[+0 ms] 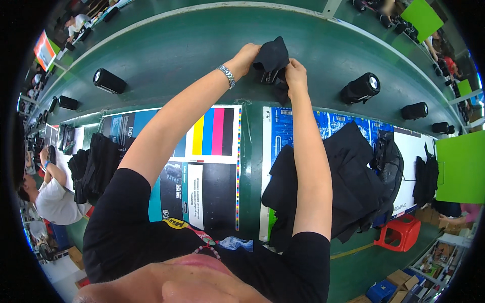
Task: The person places a black fabric cover over the top of a cylindrical speaker by hand, ensuring it is seated correctly, and then sets the speaker back on the table.
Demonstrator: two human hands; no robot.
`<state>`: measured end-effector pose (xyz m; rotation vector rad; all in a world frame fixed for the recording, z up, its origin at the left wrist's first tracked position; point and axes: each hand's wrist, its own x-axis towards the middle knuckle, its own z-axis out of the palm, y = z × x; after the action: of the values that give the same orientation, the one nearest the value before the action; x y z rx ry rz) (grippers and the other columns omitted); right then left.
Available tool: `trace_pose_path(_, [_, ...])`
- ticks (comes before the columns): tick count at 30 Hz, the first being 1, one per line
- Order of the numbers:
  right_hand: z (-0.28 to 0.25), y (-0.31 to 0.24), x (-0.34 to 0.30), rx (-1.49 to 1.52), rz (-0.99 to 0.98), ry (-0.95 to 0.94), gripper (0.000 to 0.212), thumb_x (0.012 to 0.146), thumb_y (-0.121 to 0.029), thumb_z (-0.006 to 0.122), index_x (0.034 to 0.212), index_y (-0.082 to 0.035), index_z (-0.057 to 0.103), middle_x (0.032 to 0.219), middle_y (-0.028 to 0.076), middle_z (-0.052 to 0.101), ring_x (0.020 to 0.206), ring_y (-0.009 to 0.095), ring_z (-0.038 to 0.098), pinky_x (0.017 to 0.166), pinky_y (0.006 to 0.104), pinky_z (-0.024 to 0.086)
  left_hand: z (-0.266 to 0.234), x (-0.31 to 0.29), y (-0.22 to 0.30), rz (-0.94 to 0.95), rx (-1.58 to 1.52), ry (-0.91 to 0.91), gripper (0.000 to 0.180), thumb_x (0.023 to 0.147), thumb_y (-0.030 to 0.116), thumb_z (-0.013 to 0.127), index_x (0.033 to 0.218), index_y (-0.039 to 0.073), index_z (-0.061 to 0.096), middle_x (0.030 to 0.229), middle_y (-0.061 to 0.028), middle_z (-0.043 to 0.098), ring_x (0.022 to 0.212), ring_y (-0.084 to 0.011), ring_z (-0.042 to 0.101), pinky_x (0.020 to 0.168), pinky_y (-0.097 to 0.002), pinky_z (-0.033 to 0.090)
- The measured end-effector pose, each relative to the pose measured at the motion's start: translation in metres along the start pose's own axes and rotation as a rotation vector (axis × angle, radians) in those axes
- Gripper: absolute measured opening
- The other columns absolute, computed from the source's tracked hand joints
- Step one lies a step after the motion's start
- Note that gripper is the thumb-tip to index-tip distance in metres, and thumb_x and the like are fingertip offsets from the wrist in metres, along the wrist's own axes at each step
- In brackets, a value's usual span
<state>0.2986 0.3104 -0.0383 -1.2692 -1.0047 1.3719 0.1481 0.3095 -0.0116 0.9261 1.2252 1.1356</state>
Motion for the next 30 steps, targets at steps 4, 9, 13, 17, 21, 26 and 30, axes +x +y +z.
trace_pose_path(4, [-0.006,-0.067,-0.031,0.134,0.207,-0.062,0.022,0.094,-0.027,0.056,0.092,-0.006,0.065,0.080,-0.002,0.061,0.068,0.007,0.054,0.056,0.0232,0.039,0.021,-0.005,0.016,-0.007,0.130,-0.009,0.031,0.092,0.027,0.055,0.093,-0.002,0.065,0.101,-0.0143,0.065,0.094,-0.0201,0.059,0.081,-0.0346,0.044])
trace_pose_path(9, [-0.041,-0.037,0.015,-0.005,-0.153,-0.280,0.018,0.092,-0.022,0.058,0.090,-0.006,0.067,0.077,-0.002,0.061,0.066,0.006,0.053,0.057,0.0212,0.040,0.037,-0.009,0.016,-0.032,-0.097,-0.061,0.028,0.092,0.022,0.054,0.092,-0.003,0.064,0.094,-0.0126,0.064,0.087,-0.0181,0.060,0.076,-0.0331,0.046])
trace_pose_path(13, [-0.033,0.009,0.023,-0.166,-0.242,-0.108,0.020,0.091,-0.017,0.057,0.084,-0.001,0.066,0.064,-0.005,0.056,0.054,0.005,0.044,0.048,0.0226,0.034,0.030,0.002,-0.007,0.006,-0.161,0.029,0.025,0.092,0.014,0.050,0.094,-0.008,0.062,0.091,-0.0130,0.065,0.083,-0.0184,0.060,0.073,-0.0328,0.047])
trace_pose_path(17, [-0.048,0.026,0.038,-0.438,-0.458,-0.035,0.021,0.088,-0.021,0.056,0.083,-0.002,0.066,0.063,0.006,0.058,0.057,0.015,0.053,0.055,0.0314,0.042,0.015,0.047,-0.043,-0.011,0.092,0.011,0.025,0.090,0.018,0.052,0.095,-0.002,0.066,0.100,-0.0149,0.065,0.097,-0.0246,0.059,0.087,-0.0380,0.044])
trace_pose_path(21, [-0.049,0.018,0.024,-0.863,-0.441,0.116,0.022,0.087,-0.029,0.056,0.087,-0.010,0.067,0.082,0.013,0.067,0.082,0.033,0.063,0.072,0.0413,0.049,0.008,0.086,-0.097,0.386,0.747,0.183,0.023,0.091,0.024,0.053,0.099,0.010,0.069,0.112,-0.0099,0.063,0.117,-0.0277,0.050,0.105,-0.0470,0.029])
trace_pose_path(26, [-0.039,0.001,0.016,-1.079,-0.390,0.166,0.023,0.086,-0.032,0.056,0.092,-0.014,0.068,0.093,0.015,0.068,0.094,0.038,0.063,0.079,0.0456,0.050,-0.007,0.105,-0.122,0.870,0.078,0.134,0.022,0.091,0.028,0.054,0.101,0.020,0.072,0.129,-0.0027,0.055,0.133,-0.0261,0.034,0.111,-0.0530,0.010])
trace_pose_path(30, [-0.061,0.009,0.019,-1.083,-0.329,0.211,0.023,0.085,-0.032,0.058,0.093,-0.014,0.069,0.094,0.016,0.068,0.094,0.038,0.063,0.080,0.0455,0.050,0.026,0.056,-0.083,0.459,-0.037,0.152,0.036,0.093,0.037,0.053,0.105,0.007,0.070,0.124,-0.0113,0.060,0.124,-0.0245,0.047,0.109,-0.0376,0.026])
